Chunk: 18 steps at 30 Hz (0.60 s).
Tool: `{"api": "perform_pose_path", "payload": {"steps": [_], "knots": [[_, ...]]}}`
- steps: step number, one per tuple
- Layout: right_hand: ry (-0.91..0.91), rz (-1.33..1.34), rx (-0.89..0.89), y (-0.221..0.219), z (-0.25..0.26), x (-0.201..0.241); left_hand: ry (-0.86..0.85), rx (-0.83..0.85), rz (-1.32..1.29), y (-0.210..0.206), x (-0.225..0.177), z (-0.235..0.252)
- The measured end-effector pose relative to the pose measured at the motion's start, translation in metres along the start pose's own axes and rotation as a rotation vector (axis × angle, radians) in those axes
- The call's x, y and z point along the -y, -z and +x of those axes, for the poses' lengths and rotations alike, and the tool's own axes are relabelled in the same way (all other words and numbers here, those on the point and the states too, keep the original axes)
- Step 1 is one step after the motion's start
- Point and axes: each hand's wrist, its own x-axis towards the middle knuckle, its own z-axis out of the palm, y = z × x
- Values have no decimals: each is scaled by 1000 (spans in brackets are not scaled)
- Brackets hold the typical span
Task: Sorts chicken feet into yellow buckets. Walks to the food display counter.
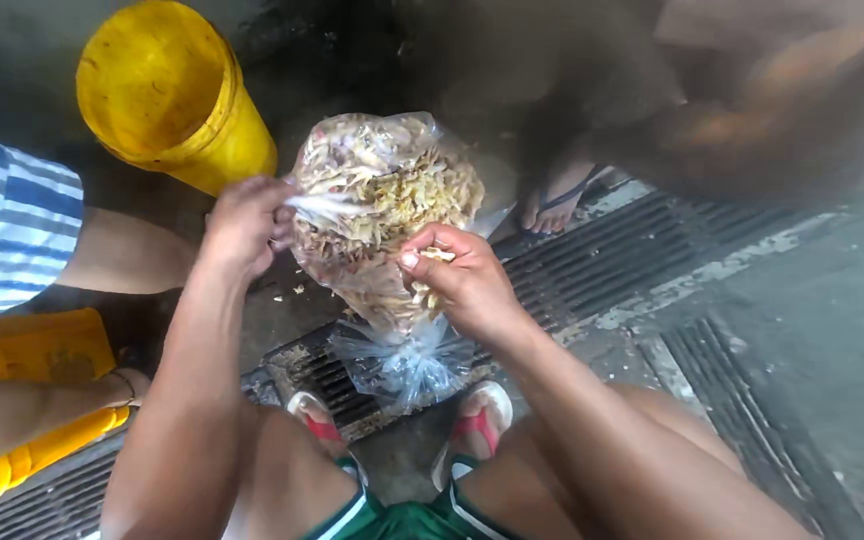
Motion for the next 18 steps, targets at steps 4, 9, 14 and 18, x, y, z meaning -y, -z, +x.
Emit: {"api": "perform_pose_path", "payload": {"steps": [4, 9, 14, 18], "knots": [[-81, 28, -54, 6, 0, -6, -321, -325, -324, 41, -18, 21], [-194, -92, -118, 6, -2, -2, -185, -285, 20, 56, -10, 26], [-229, -74, -177, 11, -4, 7, -14, -5, 947, 14, 36, 42], [-208, -62, -247, 20, 3, 14, -88, 113, 1133, -17, 91, 63]]}}
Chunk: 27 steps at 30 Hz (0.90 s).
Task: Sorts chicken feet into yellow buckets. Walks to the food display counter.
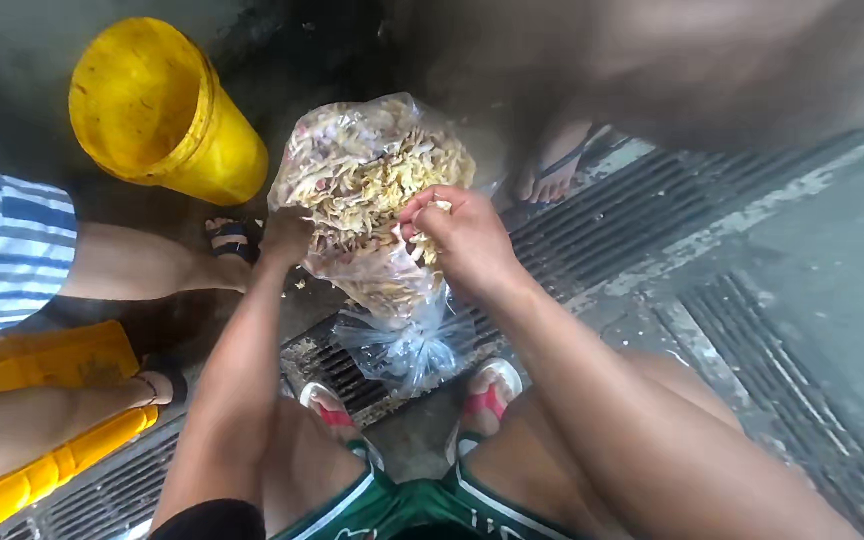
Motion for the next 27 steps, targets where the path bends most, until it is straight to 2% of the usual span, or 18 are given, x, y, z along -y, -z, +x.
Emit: {"api": "perform_pose_path", "payload": {"steps": [4, 7, 10, 13, 18, 24, 27], "knots": [[-12, 44, -103, 9, 9, 2, 50, -7, 141, -51, -6, 22], [-52, 36, -125, 12, 10, 5, 11, 8, 194, -85, -7, 31], [-34, -26, -101, 15, 9, 6, 60, -9, 292, -96, -17, 30], [-39, -33, -73, 18, 9, 6, 105, -11, 413, -92, -16, 32], [-66, 0, -83, 25, 13, 5, 52, 10, 296, -54, -16, 14], [-118, -177, 10, 15, 19, 0, -9, -98, -91, 4, -52, -48], [-20, -368, 149, 6, 14, -10, -142, -155, -402, 12, -63, -82]]}}
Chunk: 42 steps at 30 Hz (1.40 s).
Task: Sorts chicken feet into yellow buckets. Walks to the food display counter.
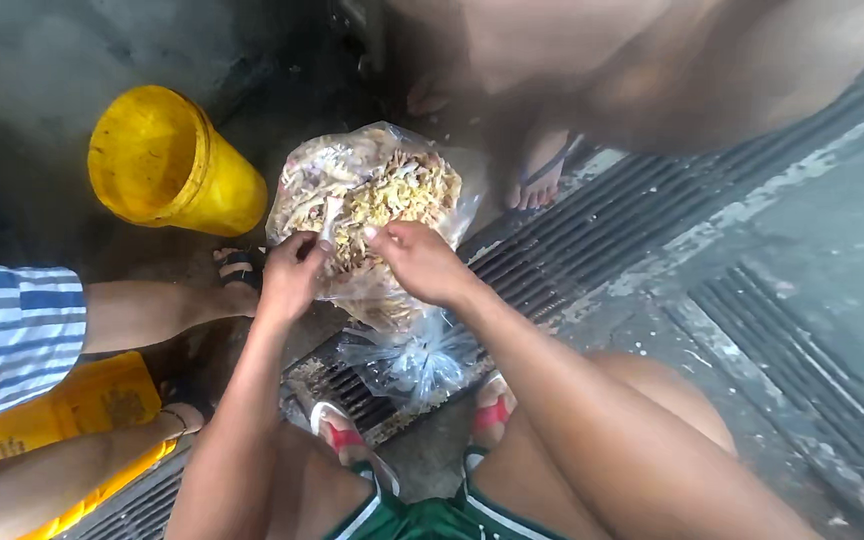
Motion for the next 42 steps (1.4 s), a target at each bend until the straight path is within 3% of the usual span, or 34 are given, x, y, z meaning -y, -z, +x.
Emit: {"api": "perform_pose_path", "payload": {"steps": [3, 8, 12, 18, 22, 27, 31, 37, 39, 42], "knots": [[82, -117, 61, -10, 2, -1, -138, 185, -280, 5, -8, -5], [199, -212, 8, -13, 0, -7, -243, 455, -307, 20, -22, -9], [168, -156, 14, -13, -6, 1, -335, 508, -260, 36, -20, -9], [392, -278, -39, -30, -2, -3, -298, 476, -18, 44, -22, -7], [430, -344, 10, -34, -1, -1, -303, 437, 128, 50, -20, -6], [395, -315, 60, -38, -5, 0, -197, 246, -25, 26, -27, 1], [432, -279, -17, -45, -9, -2, -169, 197, -20, 11, -28, 10], [522, -133, -174, -46, -13, 8, -36, -41, -348, 24, -2, 34], [471, -126, -153, -43, -13, 8, -60, -90, -499, 30, 3, 37], [262, -101, -93, -35, -12, 5, -197, -3, -663, 31, -2, 28]]}}
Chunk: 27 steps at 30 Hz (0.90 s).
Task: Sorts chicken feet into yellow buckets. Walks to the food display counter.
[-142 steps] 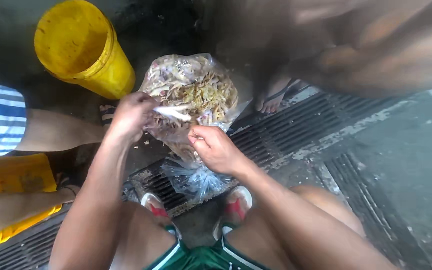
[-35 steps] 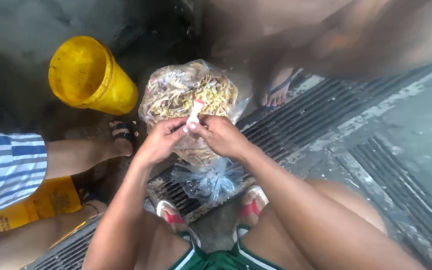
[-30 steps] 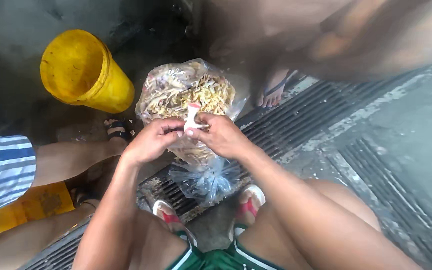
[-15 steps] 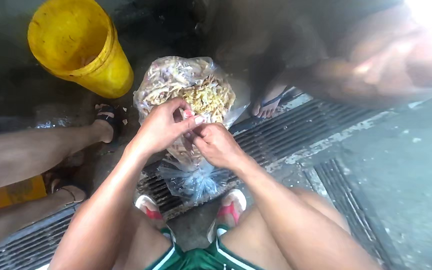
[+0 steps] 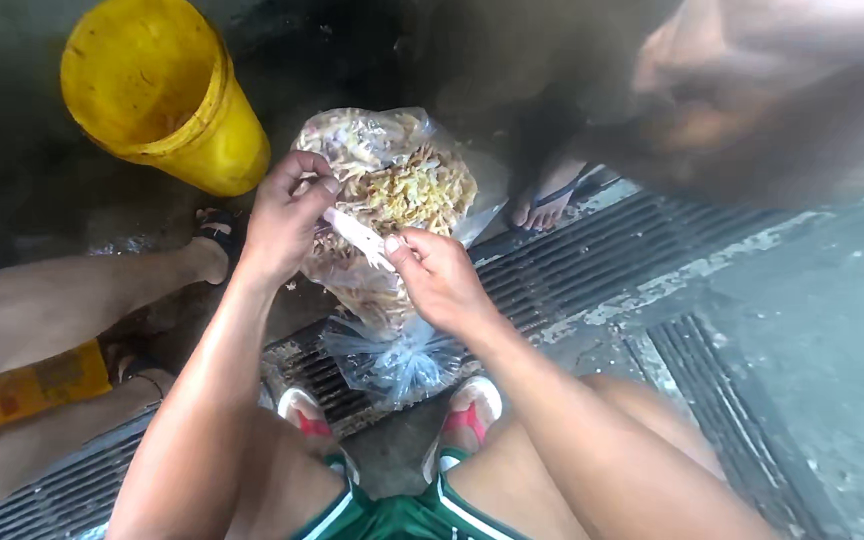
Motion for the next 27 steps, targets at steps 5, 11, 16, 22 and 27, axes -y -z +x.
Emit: {"api": "perform_pose_path", "payload": {"steps": [5, 11, 16, 22, 27], "knots": [[-89, -77, 54, 10, 4, 3, -56, 219, -85, -5, -6, -2], [259, -86, 32, 2, 3, -7, 9, 233, 49, -16, -1, -2], [308, -45, 112, -4, 2, -2, 144, -18, 333, -24, -5, -1], [341, 30, 248, -6, -16, 6, 182, -386, 215, 17, 12, 17], [133, -25, 262, -1, -22, -2, -17, -316, -66, 43, -15, 12]]}}
